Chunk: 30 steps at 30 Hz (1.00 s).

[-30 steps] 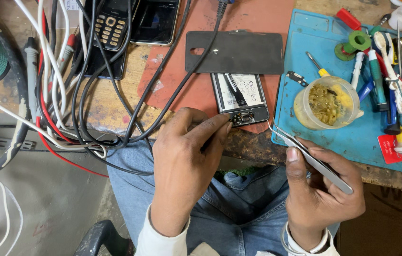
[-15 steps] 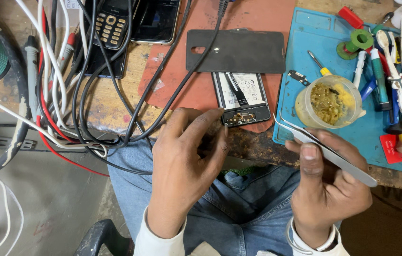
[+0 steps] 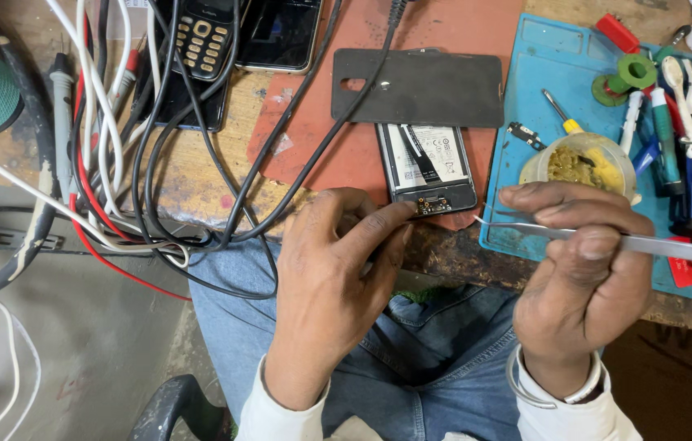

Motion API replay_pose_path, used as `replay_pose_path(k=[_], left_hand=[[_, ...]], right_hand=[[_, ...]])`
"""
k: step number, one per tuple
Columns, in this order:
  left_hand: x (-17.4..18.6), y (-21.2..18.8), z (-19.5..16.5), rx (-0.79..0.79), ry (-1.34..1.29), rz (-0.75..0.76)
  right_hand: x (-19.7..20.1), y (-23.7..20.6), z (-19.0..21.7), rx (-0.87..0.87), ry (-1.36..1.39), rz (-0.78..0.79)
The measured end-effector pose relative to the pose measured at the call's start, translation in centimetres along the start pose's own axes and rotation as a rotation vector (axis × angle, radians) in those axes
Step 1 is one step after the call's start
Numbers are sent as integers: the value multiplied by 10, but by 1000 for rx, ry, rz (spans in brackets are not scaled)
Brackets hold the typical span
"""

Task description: The person uses a hot air gun and tweezers to reflow solder on a small circuit board, then places the board into a disassembled mobile phone chassis and secures it with adhesive. The workspace contains multiple phones and repair tools.

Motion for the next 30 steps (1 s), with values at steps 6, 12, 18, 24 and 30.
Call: replay_pose_path(k=[6, 12, 18, 24, 30], left_hand=[[0, 0, 2, -2, 6, 6], [-1, 0, 4, -12, 35, -17], [-6, -1, 7, -33, 74, 3], [-10, 1, 9, -42, 133, 1], [-12, 0, 4, -48, 124, -74]], right_hand=[[-6, 14, -2, -231, -229, 20], [-51, 26, 5, -92, -512, 459], [-60, 27, 2, -63, -619, 542], [-59, 28, -4, -53, -640, 561], [-52, 30, -2, -27, -599, 522]])
Point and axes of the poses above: each hand's wrist, its own y-axis towards the middle knuckle, its own x-axis out of the back of the hand, z = x × y, the point moved 8 cm from there along y, towards the middle knuckle, and after that the axes turned 12 degrees about y, right-handed, at the moved point
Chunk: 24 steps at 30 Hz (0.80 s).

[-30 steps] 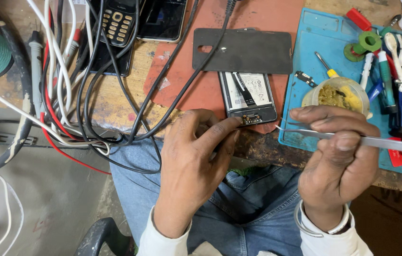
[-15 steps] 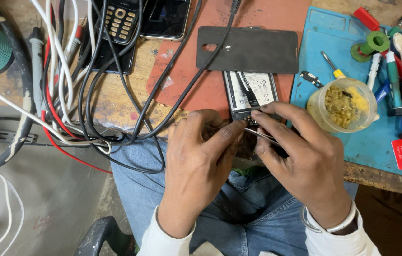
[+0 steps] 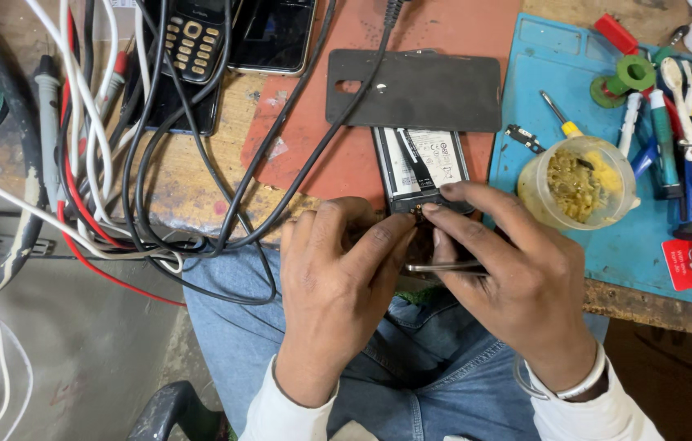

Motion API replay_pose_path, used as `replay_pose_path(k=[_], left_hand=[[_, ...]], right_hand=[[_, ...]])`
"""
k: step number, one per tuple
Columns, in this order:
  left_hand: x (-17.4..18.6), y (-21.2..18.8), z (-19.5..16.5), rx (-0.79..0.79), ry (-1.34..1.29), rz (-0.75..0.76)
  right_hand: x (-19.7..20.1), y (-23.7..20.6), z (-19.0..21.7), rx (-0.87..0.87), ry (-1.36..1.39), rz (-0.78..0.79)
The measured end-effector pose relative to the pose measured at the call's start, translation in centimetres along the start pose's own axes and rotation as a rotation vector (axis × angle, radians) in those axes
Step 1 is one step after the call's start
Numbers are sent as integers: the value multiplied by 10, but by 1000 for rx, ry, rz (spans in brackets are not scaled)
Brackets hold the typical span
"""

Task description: The person uses a hot air gun and tweezers to reflow solder on a small circuit board, then places the board into a disassembled mobile phone chassis and secures it with adhesive. The workspace contains multiple phones and repair tools.

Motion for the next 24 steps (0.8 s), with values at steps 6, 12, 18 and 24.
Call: replay_pose_path(k=[6, 12, 18, 24], left_hand=[[4, -6, -1, 5, -25, -28], [6, -7, 1, 45, -44, -30], [7, -4, -2, -14, 53, 15], [2, 0, -1, -19, 116, 56]], right_hand=[[7, -11, -13, -196, 111, -96], [4, -12, -2, -71, 70, -47], [-1, -12, 0, -87, 68, -42], [-2, -12, -4, -123, 94, -73]])
Point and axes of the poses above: each hand's wrist, its own y-axis towards the middle knuckle, its own x-axis out of the back of the hand, z = x × y, the point moved 8 cm from there along y, towards the middle knuckle, and after that the axes turned 12 degrees about y, right-handed, at the moved point
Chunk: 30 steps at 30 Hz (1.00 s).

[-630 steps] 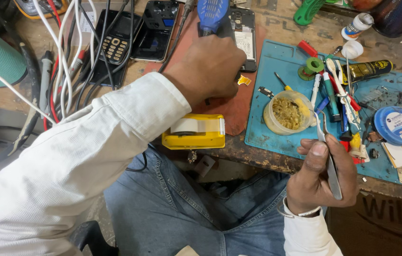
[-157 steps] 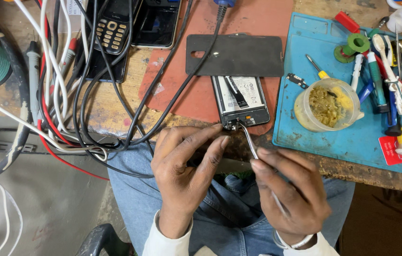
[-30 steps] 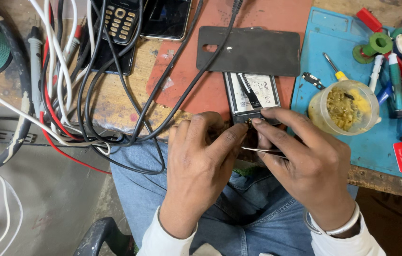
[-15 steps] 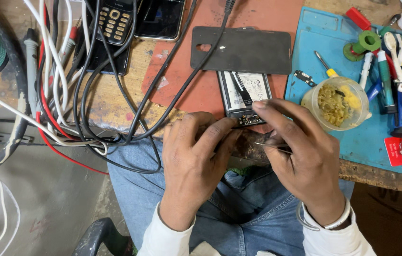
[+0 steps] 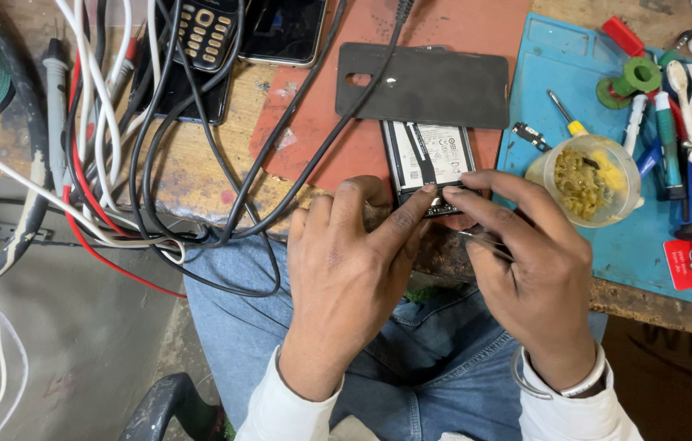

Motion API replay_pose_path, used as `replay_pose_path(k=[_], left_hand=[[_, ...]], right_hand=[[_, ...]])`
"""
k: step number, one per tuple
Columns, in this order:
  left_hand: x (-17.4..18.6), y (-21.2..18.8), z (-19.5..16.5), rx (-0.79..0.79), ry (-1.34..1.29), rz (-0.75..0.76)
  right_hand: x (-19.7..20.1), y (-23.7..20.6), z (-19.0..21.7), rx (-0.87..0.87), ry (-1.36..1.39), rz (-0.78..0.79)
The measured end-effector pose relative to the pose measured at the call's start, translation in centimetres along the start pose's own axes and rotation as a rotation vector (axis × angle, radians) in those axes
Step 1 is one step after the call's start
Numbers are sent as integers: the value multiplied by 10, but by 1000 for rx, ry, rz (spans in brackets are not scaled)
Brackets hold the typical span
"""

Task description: The person uses a hot air gun and tweezers to reflow solder on a small circuit board, then places the board into a disassembled mobile phone chassis and secures it with adhesive. The workspace contains multiple phones and repair tools.

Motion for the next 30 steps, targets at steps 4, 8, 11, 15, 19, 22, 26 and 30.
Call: replay_pose_path(k=[4, 8, 11, 15, 19, 22, 26, 30], left_hand=[[-2, 2, 2, 4, 13, 8], [-4, 3, 3, 5, 40, 35], [-6, 5, 2, -1, 61, 42], [-7, 7, 2, 4, 71, 70], [-8, 9, 2, -12, 92, 90], [-9, 11, 1, -21, 101, 94], [-10, 13, 0, -30, 131, 98], [-8, 16, -1, -38, 142, 108]], right_hand=[[-1, 0, 1, 5, 57, -17], [-4, 1, 1, -5, -36, 6], [-6, 2, 2, 11, -50, 10], [-7, 3, 0, -10, -29, 22], [-7, 3, -1, -19, 21, 22], [-8, 2, -1, -17, 2, 22], [-7, 3, 2, 18, -17, 31], [-6, 3, 6, 48, -88, 41]])
Point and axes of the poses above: each hand's wrist, its own y-axis towards the middle knuckle, its own x-axis out of the back of the hand, z = x × y, the point moved 8 cm from there along y, towards the middle knuckle, and after that the axes turned 12 degrees about y, right-handed, at the moved point
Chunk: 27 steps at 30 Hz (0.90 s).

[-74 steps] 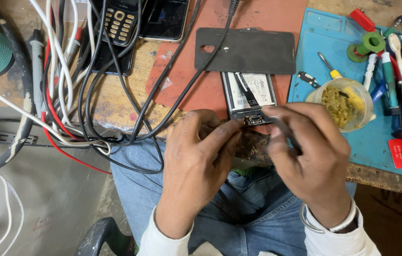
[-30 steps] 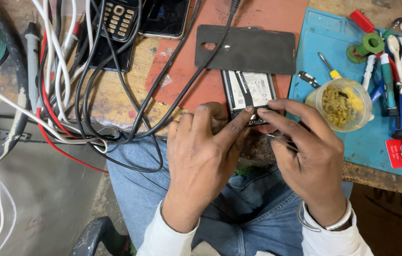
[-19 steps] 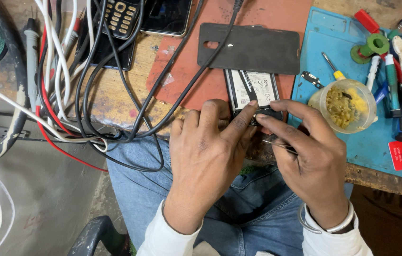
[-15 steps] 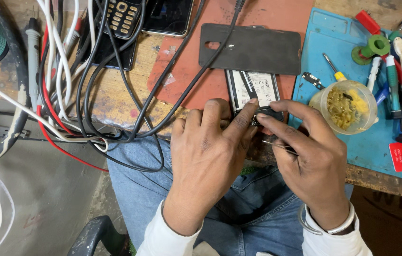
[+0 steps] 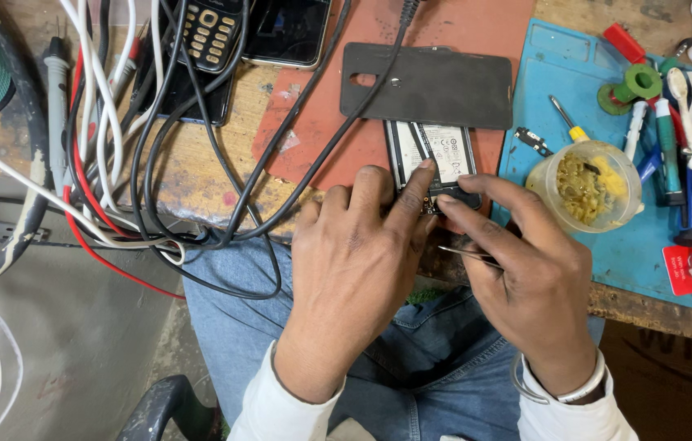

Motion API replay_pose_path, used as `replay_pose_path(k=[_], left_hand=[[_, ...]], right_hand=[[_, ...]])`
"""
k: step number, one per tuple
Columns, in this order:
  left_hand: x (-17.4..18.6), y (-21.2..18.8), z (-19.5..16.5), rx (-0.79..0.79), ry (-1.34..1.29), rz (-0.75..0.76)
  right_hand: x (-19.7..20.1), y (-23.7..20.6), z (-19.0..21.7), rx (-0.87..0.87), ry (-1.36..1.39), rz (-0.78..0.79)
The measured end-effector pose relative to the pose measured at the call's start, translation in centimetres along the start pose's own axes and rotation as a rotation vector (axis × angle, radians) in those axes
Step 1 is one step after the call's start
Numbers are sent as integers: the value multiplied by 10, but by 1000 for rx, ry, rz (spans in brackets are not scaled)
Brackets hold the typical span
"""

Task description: The person uses a hot air gun and tweezers to reflow solder on a small circuit board, then places the board into a disassembled mobile phone chassis and secures it with adhesive. The workspace contains multiple phones and repair tools.

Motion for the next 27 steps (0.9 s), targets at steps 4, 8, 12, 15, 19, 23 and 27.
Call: replay_pose_path(k=[4, 8, 12, 15, 19, 23, 27], left_hand=[[1, 2, 1, -9, -11, 15], [1, 3, 3, -4, -32, 23], [1, 3, 5, -6, -51, 25], [2, 4, 6, -9, -60, 28], [1, 5, 7, 0, -79, 44], [3, 6, 9, 0, -104, 32], [-1, 7, 12, 6, -95, 64]], right_hand=[[0, -1, 3, 24, -34, 4], [0, -2, 3, 26, -9, -21], [-1, -2, 4, 36, -29, -17], [-2, -2, 5, 35, -49, -10], [-2, -2, 5, 20, -52, -11], [-4, -2, 3, 2, -48, -15], [-5, -3, 8, 48, -42, -34]])
Point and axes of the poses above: each hand's wrist, its own y-axis towards the middle knuckle, its own x-axis out of the back of the hand, z = x × y, the point moved 8 cm from there along y, towards the middle knuckle, and after that the axes turned 12 degrees about y, right-handed, at the moved point
